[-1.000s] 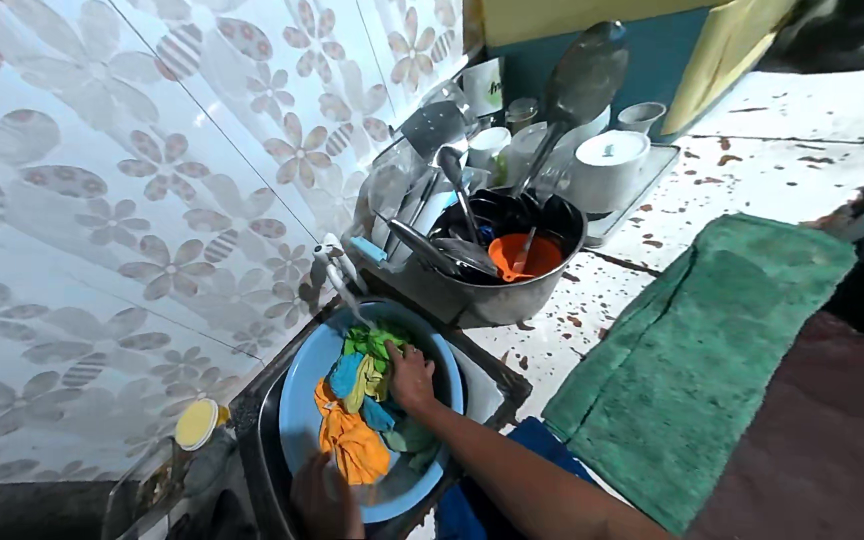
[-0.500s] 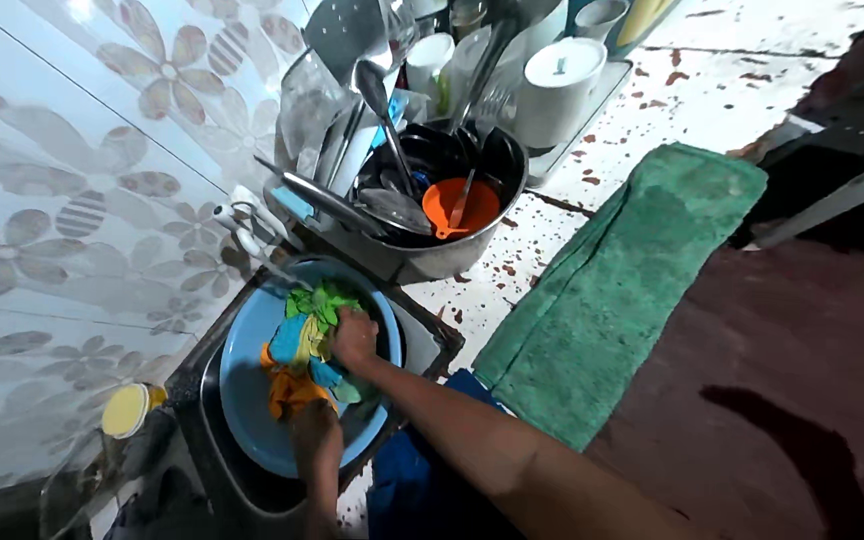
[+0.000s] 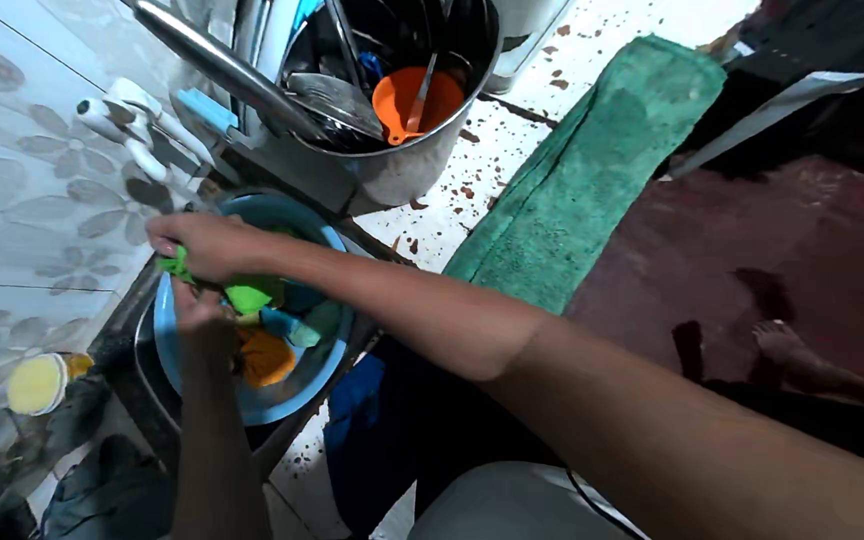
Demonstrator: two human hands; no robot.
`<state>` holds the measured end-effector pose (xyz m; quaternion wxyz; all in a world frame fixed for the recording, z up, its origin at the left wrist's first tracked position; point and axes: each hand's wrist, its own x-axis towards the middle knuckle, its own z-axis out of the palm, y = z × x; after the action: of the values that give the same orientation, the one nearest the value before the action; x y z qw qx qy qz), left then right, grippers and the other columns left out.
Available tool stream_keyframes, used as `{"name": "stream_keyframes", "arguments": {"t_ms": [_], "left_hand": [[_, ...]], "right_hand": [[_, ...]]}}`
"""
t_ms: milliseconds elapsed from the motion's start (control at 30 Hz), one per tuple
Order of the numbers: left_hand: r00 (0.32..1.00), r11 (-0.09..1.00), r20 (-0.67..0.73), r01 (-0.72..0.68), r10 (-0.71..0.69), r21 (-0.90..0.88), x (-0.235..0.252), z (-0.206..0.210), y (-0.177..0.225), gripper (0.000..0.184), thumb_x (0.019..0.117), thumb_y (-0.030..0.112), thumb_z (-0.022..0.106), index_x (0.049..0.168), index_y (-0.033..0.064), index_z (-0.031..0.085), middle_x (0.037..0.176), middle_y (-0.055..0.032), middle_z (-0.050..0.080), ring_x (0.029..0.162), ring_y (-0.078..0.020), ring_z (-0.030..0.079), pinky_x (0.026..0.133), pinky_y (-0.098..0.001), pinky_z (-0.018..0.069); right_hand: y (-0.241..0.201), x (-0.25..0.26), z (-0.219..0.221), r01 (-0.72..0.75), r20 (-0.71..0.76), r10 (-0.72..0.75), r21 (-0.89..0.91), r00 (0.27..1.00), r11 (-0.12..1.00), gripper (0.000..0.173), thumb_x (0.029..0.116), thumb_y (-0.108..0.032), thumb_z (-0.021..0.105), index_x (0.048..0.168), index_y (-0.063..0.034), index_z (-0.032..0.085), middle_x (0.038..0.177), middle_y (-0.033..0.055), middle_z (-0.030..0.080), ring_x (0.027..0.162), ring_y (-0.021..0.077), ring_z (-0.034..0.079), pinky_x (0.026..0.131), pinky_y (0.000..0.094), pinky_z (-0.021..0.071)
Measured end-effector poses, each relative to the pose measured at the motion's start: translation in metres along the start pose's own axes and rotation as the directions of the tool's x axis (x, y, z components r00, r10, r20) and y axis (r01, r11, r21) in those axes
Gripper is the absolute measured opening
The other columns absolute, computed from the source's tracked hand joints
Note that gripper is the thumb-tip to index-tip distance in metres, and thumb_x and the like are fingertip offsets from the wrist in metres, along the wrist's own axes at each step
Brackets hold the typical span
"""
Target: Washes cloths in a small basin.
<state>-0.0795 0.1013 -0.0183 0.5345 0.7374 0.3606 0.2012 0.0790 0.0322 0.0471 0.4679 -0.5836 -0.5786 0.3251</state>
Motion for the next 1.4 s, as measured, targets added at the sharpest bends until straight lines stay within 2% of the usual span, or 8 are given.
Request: {"name": "stream_keyframes", "arguments": {"t_ms": [67,167,267,400,567,667,900,1400], "left_hand": [[0.994,0.993,-0.067,0.097,-0.092,0.075,0.025,-0.004,0.019,0.019,0.1035,0.005,0.047,0.12,0.0069,0.055,0.087,0.0049,0.062,0.067,0.0012,0.059,0.06,-0.0189,0.0537],[0.998,0.973,-0.052,0.032,-0.045,-0.23,0.052,-0.022,0.051,0.016,0.1021,0.007,0.049,0.115,0.0149,0.054,0.089,0.0054,0.065,0.074,-0.0049,0.064,0.07,-0.0242,0.0576],[0.997,0.919,-0.071,-0.001,-0.03,-0.394,0.071,-0.013,0.067,0.028,0.0969,0.0,0.047,0.122,0.0127,0.048,0.105,-0.0029,0.064,0.095,-0.0156,0.066,0.088,-0.0372,0.057],[0.977,0.944,-0.134,0.116,-0.164,-0.308,0.1,0.01,0.074,0.032,0.0913,-0.002,0.053,0.12,0.0111,0.05,0.1,-0.0037,0.059,0.083,-0.0138,0.062,0.073,-0.0334,0.0574],[0.993,0.994,-0.044,0.111,-0.111,-0.015,0.1,0.028,0.053,0.057,0.108,0.037,0.049,0.157,0.0162,0.028,0.132,-0.0097,0.059,0.106,-0.0171,0.064,0.086,-0.0387,0.0567],[0.975,0.972,-0.115,0.202,-0.189,0.12,0.099,0.029,0.019,0.07,0.1053,0.065,0.028,0.136,0.0078,0.054,0.109,-0.009,0.063,0.087,-0.016,0.061,0.076,-0.0384,0.0545],[0.837,0.974,-0.545,-0.084,-0.047,-0.212,0.079,0.081,0.046,0.03,0.101,0.03,0.065,0.101,-0.0008,0.067,0.084,-0.0084,0.066,0.075,-0.0165,0.065,0.072,-0.0396,0.0581],[0.927,0.941,-0.341,0.245,-0.158,0.233,0.111,0.043,0.023,0.03,0.1037,0.021,0.055,0.108,-0.0065,0.067,0.098,-0.0237,0.066,0.089,-0.0335,0.063,0.08,-0.0555,0.052]], "right_hand": [[0.002,0.004,-0.01,0.021,-0.028,-0.022,-0.037,0.999,0.999,0.022,0.0965,0.003,0.06,0.118,0.0033,0.062,0.11,0.0194,0.067,0.104,0.0312,0.066,0.09,0.0489,0.0525],[0.02,0.0,-0.02,-0.042,-0.121,0.037,-0.037,0.992,0.998,0.031,0.098,0.0,0.061,0.129,0.0008,0.057,0.117,0.0228,0.068,0.11,0.0372,0.066,0.094,0.0553,0.0526],[0.041,-0.005,-0.023,-0.222,-0.151,0.216,-0.028,0.965,0.975,0.039,0.1071,-0.018,0.053,0.142,-0.001,0.055,0.128,0.0233,0.065,0.121,0.037,0.063,0.104,0.0553,0.049],[0.07,-0.006,-0.018,-0.425,-0.138,0.44,0.127,0.887,0.896,0.041,0.1085,-0.022,0.05,0.137,0.0067,0.054,0.128,0.0285,0.063,0.12,0.0398,0.062,0.102,0.0568,0.0484],[0.069,0.011,-0.025,-0.301,-0.241,0.367,0.269,0.898,0.915,0.042,0.107,-0.019,0.054,0.142,0.0048,0.048,0.135,0.0281,0.058,0.126,0.0376,0.058,0.106,0.0534,0.0471],[0.061,0.025,-0.034,-0.164,-0.282,0.275,0.359,0.919,0.919,0.03,0.1024,-0.015,0.062,0.126,0.004,0.06,0.122,0.0227,0.064,0.113,0.0298,0.063,0.099,0.047,0.0507],[0.092,0.031,0.033,-0.497,-0.271,0.758,0.616,0.593,0.61,0.057,0.1122,-0.044,0.033,0.137,0.0015,0.059,0.134,0.0279,0.062,0.127,0.0424,0.058,0.106,0.0611,0.0441],[0.079,0.022,-0.006,-0.547,0.021,0.606,0.458,0.795,0.701,0.057,0.1121,-0.044,0.033,0.134,0.0025,0.059,0.131,0.0253,0.06,0.12,0.0347,0.059,0.103,0.0555,0.0454]]}}
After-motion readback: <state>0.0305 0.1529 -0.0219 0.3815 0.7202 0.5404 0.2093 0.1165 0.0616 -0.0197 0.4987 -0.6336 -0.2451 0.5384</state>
